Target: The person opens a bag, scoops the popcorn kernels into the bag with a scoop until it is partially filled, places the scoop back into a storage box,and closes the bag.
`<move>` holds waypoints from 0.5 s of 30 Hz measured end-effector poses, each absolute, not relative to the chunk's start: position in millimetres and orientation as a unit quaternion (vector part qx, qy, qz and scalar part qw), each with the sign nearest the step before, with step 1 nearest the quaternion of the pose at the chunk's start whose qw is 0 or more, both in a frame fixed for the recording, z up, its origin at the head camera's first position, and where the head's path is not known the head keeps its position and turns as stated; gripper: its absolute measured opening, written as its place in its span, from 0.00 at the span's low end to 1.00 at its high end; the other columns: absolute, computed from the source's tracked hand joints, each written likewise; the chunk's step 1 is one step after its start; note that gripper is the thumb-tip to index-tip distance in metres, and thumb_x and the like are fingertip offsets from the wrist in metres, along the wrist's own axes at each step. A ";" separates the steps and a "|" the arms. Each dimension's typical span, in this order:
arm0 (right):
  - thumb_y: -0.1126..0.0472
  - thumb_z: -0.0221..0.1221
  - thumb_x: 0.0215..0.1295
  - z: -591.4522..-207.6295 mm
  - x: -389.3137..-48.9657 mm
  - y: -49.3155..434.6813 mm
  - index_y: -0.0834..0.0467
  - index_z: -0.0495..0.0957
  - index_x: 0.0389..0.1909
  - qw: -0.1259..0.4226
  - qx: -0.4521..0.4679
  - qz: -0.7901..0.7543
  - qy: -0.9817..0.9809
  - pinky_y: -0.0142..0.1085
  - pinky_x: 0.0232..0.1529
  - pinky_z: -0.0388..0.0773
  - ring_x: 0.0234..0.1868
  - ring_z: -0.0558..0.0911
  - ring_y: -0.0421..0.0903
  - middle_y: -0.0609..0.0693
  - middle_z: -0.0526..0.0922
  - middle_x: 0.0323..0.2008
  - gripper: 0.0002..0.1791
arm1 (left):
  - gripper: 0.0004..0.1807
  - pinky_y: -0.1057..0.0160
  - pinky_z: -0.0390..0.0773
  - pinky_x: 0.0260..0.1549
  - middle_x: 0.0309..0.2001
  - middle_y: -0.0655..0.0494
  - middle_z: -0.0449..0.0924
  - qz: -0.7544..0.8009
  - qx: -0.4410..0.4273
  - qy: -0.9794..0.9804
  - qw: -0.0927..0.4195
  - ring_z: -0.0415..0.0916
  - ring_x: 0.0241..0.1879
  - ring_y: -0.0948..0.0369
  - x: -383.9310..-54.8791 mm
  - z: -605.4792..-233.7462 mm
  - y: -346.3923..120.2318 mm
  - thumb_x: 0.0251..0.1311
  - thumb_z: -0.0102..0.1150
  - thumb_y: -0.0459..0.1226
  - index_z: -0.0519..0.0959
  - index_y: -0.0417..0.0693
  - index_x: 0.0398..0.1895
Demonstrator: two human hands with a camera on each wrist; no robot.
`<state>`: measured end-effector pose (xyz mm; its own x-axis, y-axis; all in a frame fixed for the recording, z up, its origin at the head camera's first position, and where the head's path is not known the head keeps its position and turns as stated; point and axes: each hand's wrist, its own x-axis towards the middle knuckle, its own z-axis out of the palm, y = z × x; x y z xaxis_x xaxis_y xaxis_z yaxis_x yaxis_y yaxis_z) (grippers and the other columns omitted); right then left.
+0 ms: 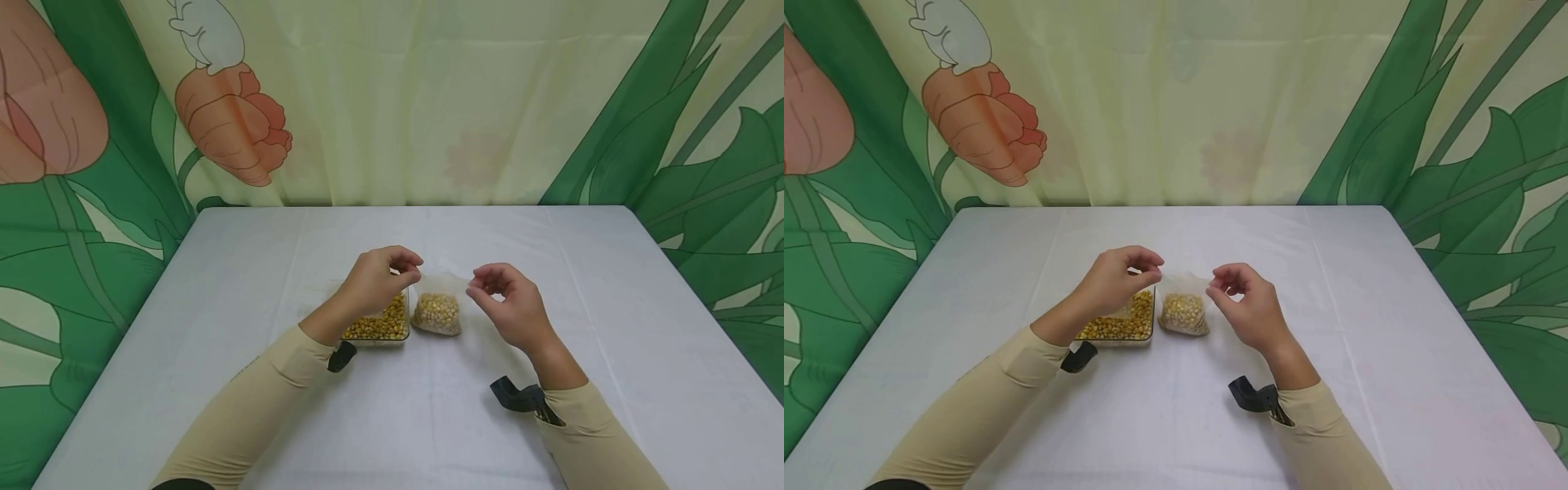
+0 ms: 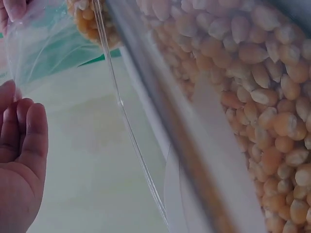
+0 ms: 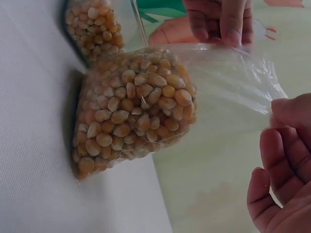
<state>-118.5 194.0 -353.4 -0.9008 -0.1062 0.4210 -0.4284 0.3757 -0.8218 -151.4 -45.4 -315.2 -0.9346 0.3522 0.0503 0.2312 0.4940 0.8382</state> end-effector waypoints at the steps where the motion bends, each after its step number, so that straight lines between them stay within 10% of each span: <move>1: 0.75 0.65 0.62 -353.7 -118.4 194.1 0.69 0.77 0.45 0.151 0.161 0.531 -0.818 0.24 0.39 0.75 0.37 0.79 0.36 0.57 0.83 0.35 0.11 | 0.10 0.65 0.79 0.37 0.38 0.59 0.83 0.475 0.169 0.861 0.068 0.82 0.43 0.61 -151.1 -315.1 -45.6 0.67 0.63 0.34 0.82 0.45 0.49; 15: 0.71 0.66 0.63 -347.3 -118.7 197.5 0.66 0.82 0.42 0.150 0.145 0.484 -0.850 0.26 0.32 0.73 0.35 0.80 0.34 0.55 0.87 0.35 0.08 | 0.10 0.66 0.77 0.34 0.38 0.58 0.82 0.455 0.171 0.871 0.075 0.81 0.44 0.61 -152.5 -316.5 -46.4 0.69 0.61 0.33 0.82 0.43 0.50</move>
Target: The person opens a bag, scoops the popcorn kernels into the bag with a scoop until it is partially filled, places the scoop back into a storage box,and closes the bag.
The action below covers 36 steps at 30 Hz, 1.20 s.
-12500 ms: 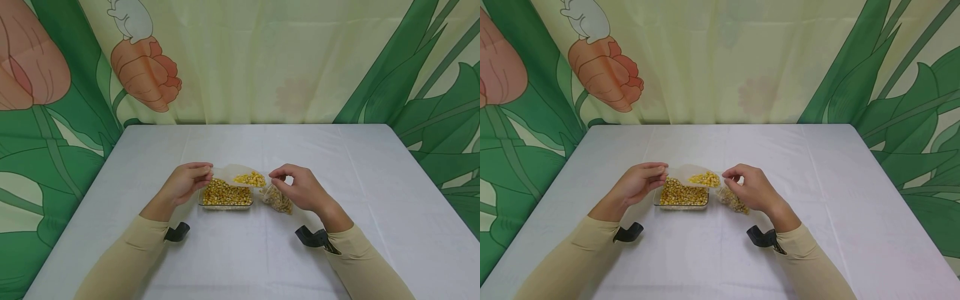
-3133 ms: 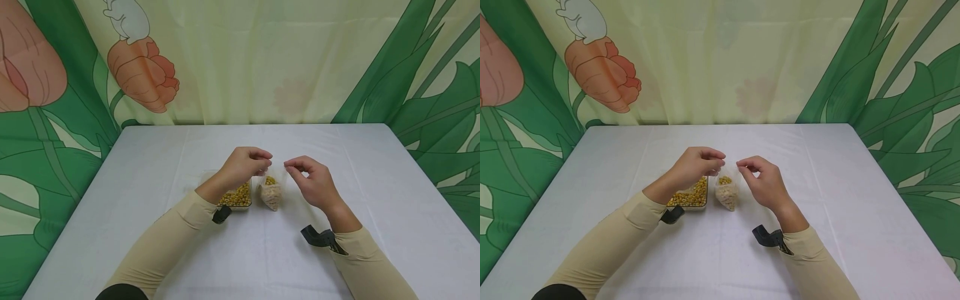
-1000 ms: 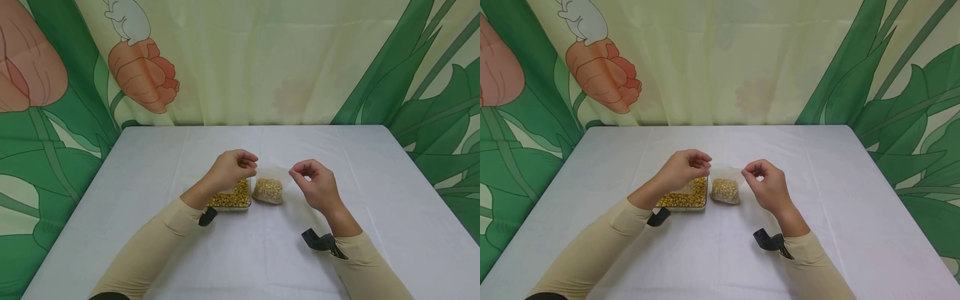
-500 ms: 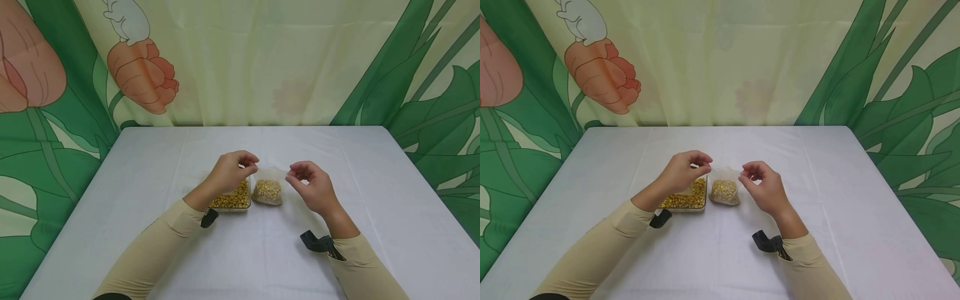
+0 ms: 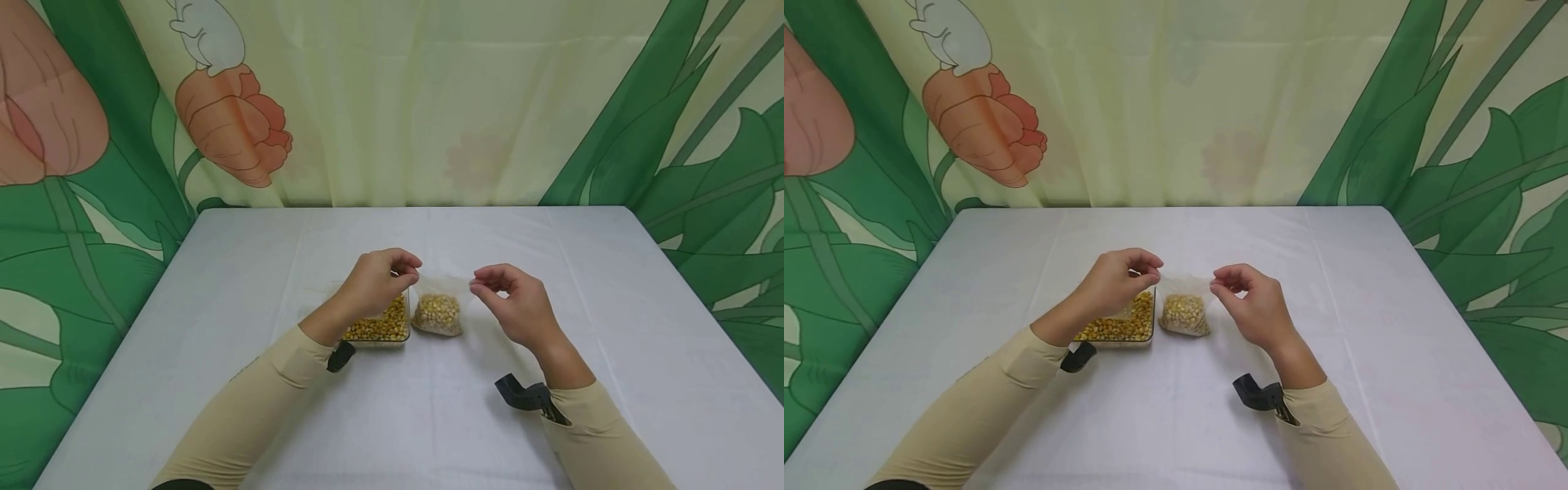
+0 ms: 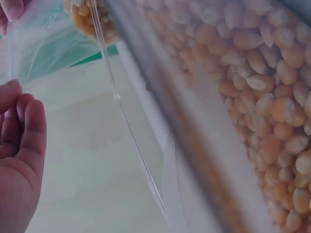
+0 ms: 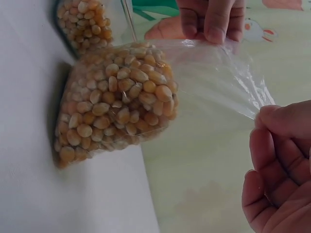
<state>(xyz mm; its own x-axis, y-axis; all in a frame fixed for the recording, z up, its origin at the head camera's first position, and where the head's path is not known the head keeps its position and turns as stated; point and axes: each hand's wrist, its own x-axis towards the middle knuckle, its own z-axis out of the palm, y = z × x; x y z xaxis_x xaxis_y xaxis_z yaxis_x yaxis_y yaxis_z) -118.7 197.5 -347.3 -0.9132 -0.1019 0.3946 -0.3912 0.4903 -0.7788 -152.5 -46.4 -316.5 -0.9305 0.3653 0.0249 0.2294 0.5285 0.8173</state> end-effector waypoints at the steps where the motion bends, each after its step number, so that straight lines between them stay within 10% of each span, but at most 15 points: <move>1: 0.70 0.67 0.63 -346.2 -118.9 198.0 0.65 0.82 0.42 0.148 0.143 0.479 -0.853 0.26 0.32 0.72 0.35 0.80 0.34 0.54 0.87 0.35 0.08 | 0.10 0.66 0.77 0.35 0.38 0.58 0.82 0.452 0.170 0.872 0.075 0.80 0.44 0.61 -152.5 -316.1 -46.5 0.69 0.61 0.33 0.82 0.43 0.50; 36: 0.73 0.64 0.63 -344.0 -122.6 197.5 0.65 0.82 0.40 0.148 0.165 0.464 -0.858 0.28 0.37 0.73 0.36 0.78 0.37 0.52 0.86 0.34 0.06 | 0.11 0.68 0.76 0.30 0.38 0.59 0.82 0.447 0.196 0.867 0.097 0.81 0.41 0.62 -155.5 -316.8 -45.7 0.66 0.64 0.33 0.82 0.45 0.51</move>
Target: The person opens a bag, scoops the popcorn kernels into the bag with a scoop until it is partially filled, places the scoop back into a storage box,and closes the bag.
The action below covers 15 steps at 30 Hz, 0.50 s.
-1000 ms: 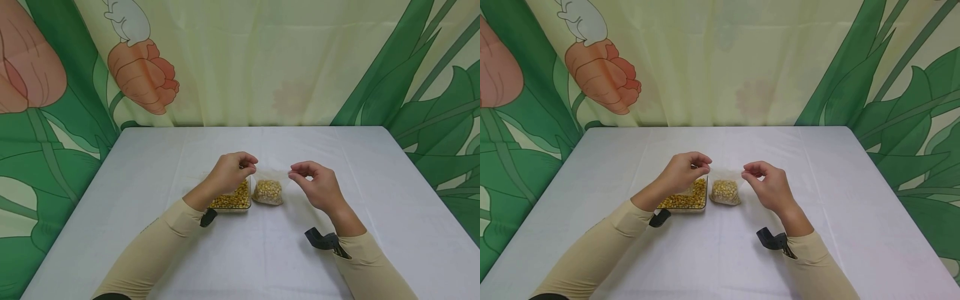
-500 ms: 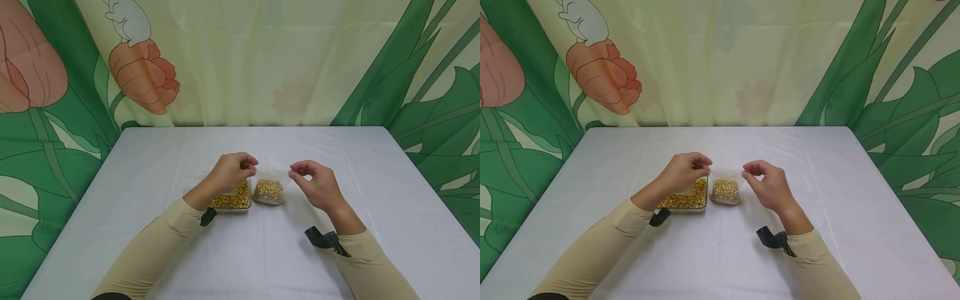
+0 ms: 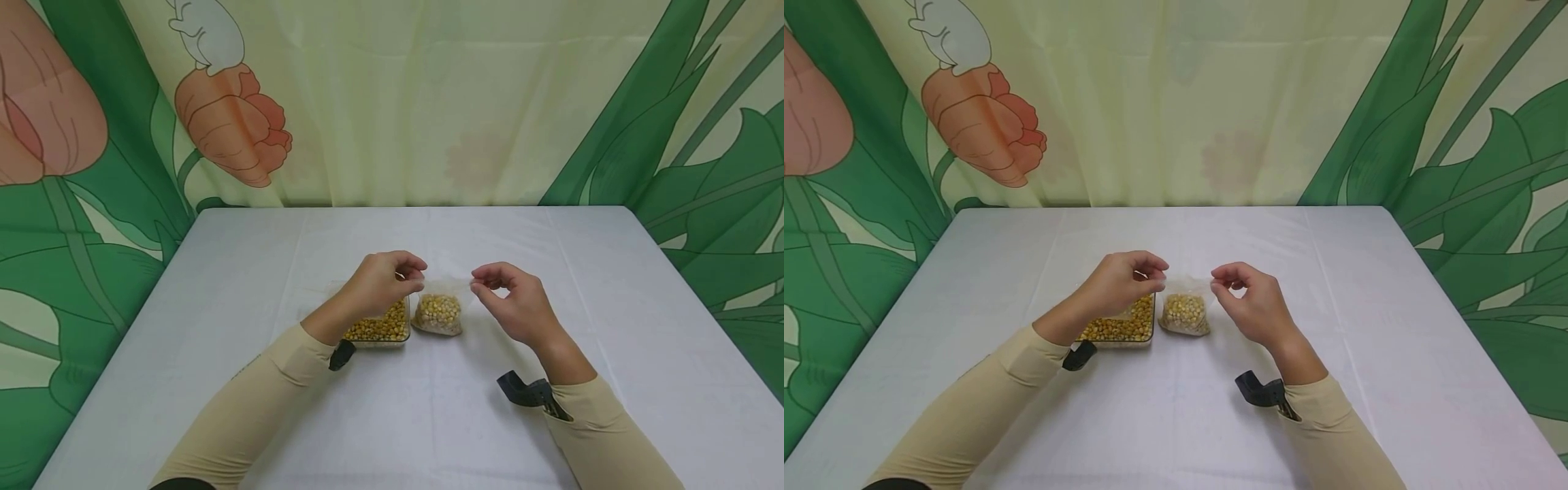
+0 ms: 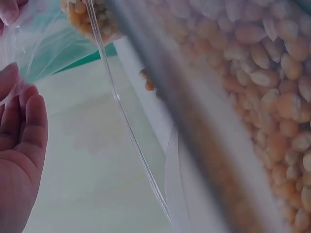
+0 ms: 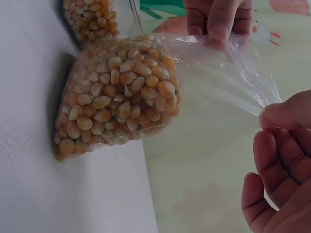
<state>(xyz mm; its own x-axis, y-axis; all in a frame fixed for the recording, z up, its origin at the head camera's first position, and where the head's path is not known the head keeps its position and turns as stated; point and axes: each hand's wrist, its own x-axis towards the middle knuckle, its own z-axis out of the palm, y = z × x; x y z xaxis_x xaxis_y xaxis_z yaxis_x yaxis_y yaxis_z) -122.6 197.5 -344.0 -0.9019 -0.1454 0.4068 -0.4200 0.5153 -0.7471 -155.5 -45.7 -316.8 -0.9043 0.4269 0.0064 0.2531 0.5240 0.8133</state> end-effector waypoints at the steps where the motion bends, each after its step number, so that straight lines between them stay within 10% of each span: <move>1: 0.73 0.64 0.62 -343.8 -122.8 197.4 0.65 0.82 0.41 0.150 0.168 0.465 -0.856 0.28 0.38 0.73 0.36 0.78 0.37 0.52 0.86 0.34 0.07 | 0.11 0.67 0.75 0.30 0.37 0.59 0.82 0.445 0.197 0.868 0.097 0.81 0.40 0.63 -155.5 -317.0 -45.2 0.66 0.64 0.34 0.82 0.45 0.50; 15: 0.62 0.70 0.60 -326.6 -129.7 169.9 0.63 0.81 0.53 0.101 0.194 0.367 -0.904 0.47 0.43 0.76 0.46 0.80 0.51 0.51 0.87 0.42 0.21 | 0.06 0.66 0.78 0.33 0.32 0.58 0.82 0.438 0.196 0.874 0.073 0.79 0.34 0.61 -154.4 -316.0 -41.3 0.64 0.66 0.32 0.84 0.44 0.42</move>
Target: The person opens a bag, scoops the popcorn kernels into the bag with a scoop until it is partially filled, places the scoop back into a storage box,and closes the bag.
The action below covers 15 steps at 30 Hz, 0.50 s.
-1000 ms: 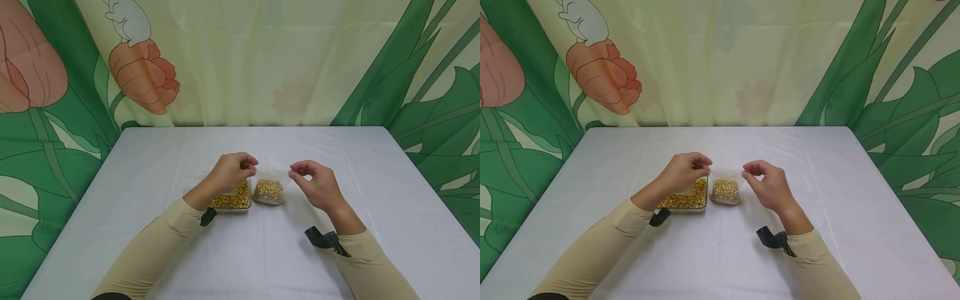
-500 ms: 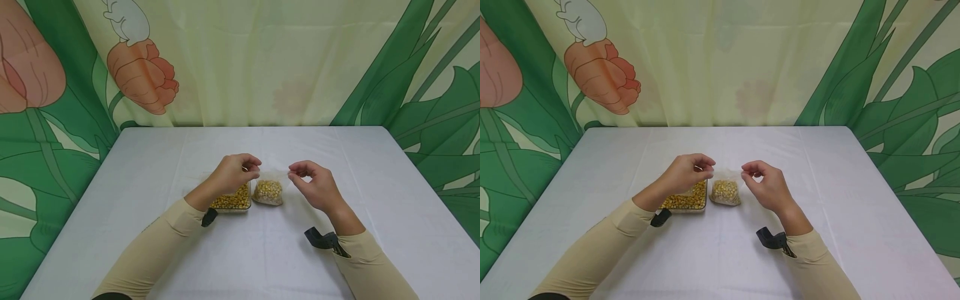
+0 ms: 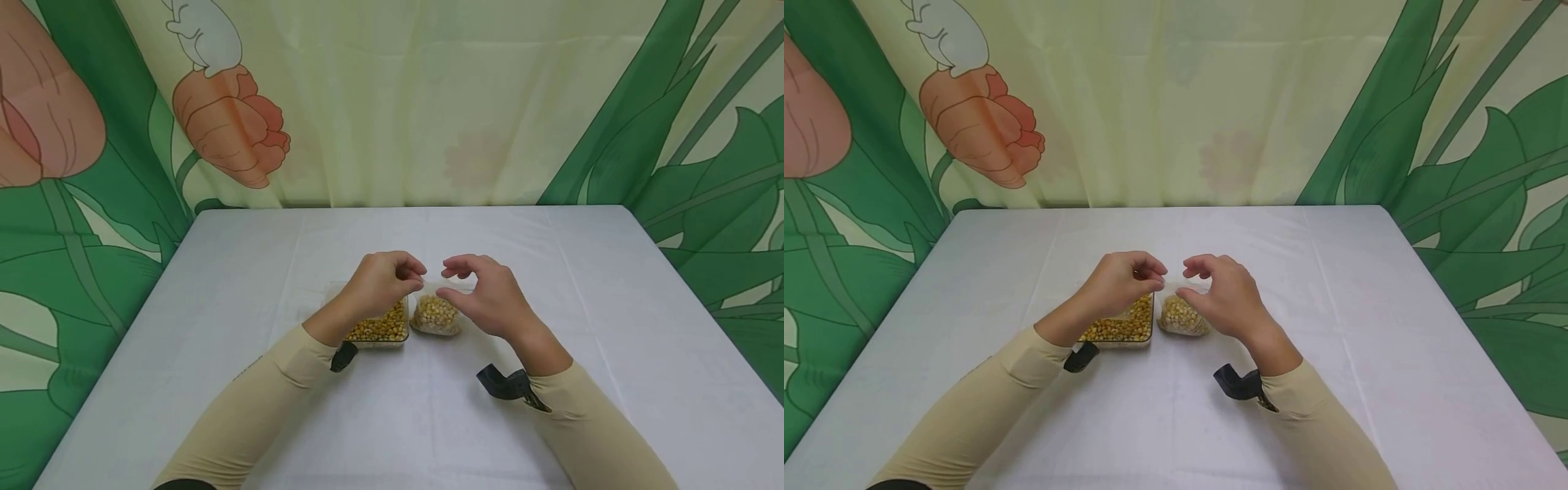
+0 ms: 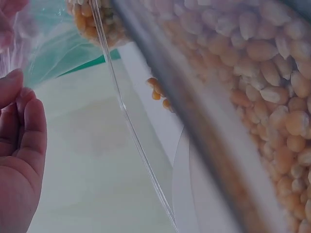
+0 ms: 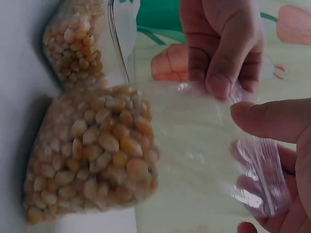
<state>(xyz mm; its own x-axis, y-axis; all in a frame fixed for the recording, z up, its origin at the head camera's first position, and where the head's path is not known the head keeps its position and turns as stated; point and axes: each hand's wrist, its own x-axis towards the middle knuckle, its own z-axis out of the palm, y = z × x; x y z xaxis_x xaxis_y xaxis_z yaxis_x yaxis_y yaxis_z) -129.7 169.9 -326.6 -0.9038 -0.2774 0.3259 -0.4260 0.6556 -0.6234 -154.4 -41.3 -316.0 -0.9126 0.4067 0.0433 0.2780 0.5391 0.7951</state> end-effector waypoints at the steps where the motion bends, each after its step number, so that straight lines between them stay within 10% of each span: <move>1: 0.61 0.70 0.60 -325.5 -130.5 166.9 0.63 0.81 0.52 0.099 0.197 0.359 -0.907 0.46 0.42 0.76 0.46 0.80 0.51 0.51 0.87 0.42 0.20 | 0.06 0.66 0.78 0.33 0.32 0.58 0.82 0.437 0.196 0.875 0.073 0.79 0.34 0.62 -154.2 -316.0 -41.0 0.64 0.66 0.32 0.84 0.44 0.43; 15: 0.67 0.65 0.60 -320.1 -137.8 146.9 0.62 0.84 0.44 0.134 0.251 0.313 -0.906 0.49 0.40 0.75 0.36 0.80 0.50 0.46 0.86 0.30 0.11 | 0.09 0.67 0.81 0.39 0.36 0.56 0.85 0.447 0.187 0.872 0.061 0.81 0.38 0.62 -152.8 -315.5 -38.2 0.64 0.66 0.30 0.82 0.40 0.46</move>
<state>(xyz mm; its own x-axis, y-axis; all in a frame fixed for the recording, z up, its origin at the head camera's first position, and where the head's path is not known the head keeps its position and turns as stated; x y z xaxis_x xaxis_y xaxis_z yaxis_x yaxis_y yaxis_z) -137.8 146.9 -320.1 -0.8382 -0.3710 0.3997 -0.5386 0.6781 -0.5000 -152.8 -38.2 -315.5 -0.9225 0.3811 0.0620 0.2727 0.5295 0.8033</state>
